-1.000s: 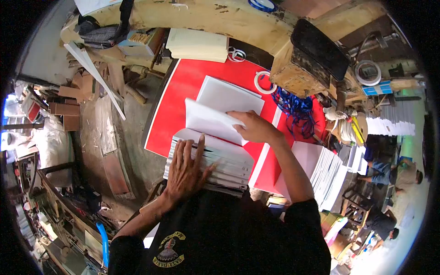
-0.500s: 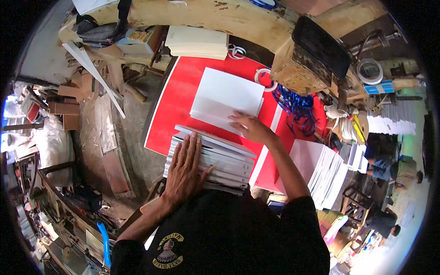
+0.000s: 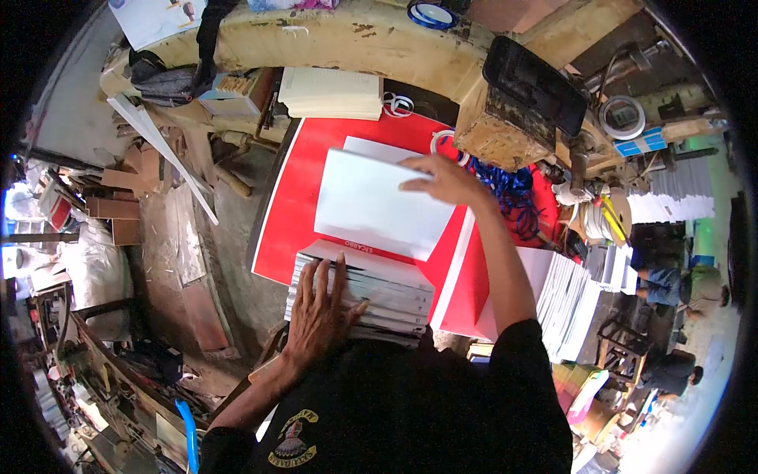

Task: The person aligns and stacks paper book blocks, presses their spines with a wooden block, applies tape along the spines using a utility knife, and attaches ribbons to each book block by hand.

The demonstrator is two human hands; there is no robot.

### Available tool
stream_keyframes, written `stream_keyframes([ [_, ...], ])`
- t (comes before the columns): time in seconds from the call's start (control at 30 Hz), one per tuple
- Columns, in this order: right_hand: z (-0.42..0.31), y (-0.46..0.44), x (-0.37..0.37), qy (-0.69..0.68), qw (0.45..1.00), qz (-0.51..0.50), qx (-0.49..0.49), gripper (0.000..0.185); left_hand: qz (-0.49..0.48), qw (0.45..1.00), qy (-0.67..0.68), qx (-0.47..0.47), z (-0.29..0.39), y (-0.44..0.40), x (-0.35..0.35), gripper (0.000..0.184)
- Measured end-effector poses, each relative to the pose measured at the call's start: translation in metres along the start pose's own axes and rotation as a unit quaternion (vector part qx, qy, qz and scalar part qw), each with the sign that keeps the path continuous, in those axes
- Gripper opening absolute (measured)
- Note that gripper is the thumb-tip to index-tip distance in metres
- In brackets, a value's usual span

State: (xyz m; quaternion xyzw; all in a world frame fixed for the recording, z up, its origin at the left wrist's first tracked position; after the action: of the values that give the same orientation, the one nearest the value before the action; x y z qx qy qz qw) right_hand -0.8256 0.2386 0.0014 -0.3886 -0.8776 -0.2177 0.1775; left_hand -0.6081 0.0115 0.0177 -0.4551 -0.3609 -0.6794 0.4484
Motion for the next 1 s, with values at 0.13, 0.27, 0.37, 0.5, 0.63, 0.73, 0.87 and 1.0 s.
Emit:
stream_keyframes([
  [0.13,0.024,-0.017,-0.001,0.121,0.991,0.063,0.007,0.053,0.019,1.000,-0.015,-0.003,0.005,0.000,0.015,0.084],
  [0.27,-0.029,0.014,-0.058,0.102,0.989,-0.008,0.108,0.062,-0.020,1.000,-0.003,0.005,0.006,-0.003,0.012,0.081],
  [0.37,-0.030,0.034,-0.083,0.007,0.987,-0.163,-0.007,0.060,0.008,1.000,-0.021,-0.011,0.006,-0.004,0.011,0.083],
  [0.5,-0.031,0.032,-0.083,0.112,0.985,-0.131,-0.009,0.049,0.035,0.999,0.012,0.030,0.001,0.003,0.001,0.085],
  [0.63,-0.043,0.041,-0.057,0.083,0.995,-0.013,0.046,0.041,0.012,0.999,-0.002,0.030,-0.002,0.004,0.003,0.086],
  [0.73,-0.084,0.063,-0.025,0.035,0.988,0.128,0.085,0.040,-0.018,0.999,0.033,0.002,-0.007,0.007,0.012,0.085],
  [0.87,-0.077,0.058,-0.027,0.126,0.964,0.209,0.103,0.048,-0.057,0.998,0.019,-0.026,-0.004,0.010,0.015,0.081],
  [1.0,0.016,0.036,-0.081,0.198,0.968,0.137,0.069,0.048,-0.059,0.998,-0.001,-0.032,-0.005,0.006,0.012,0.081],
])
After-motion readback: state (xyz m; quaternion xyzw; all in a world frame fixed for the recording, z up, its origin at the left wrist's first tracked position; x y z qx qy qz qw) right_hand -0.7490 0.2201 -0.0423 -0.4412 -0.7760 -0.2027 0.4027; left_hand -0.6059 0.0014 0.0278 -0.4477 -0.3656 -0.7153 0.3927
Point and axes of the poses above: each hand's wrist, its own y-axis away from the middle knuckle, its own x-axis out of the back of the hand, z = x × y, the point moved 5 cm from there along -y, towards the middle knuckle, and after that the axes turned 2 degrees about -y, right-handed, at the moved point
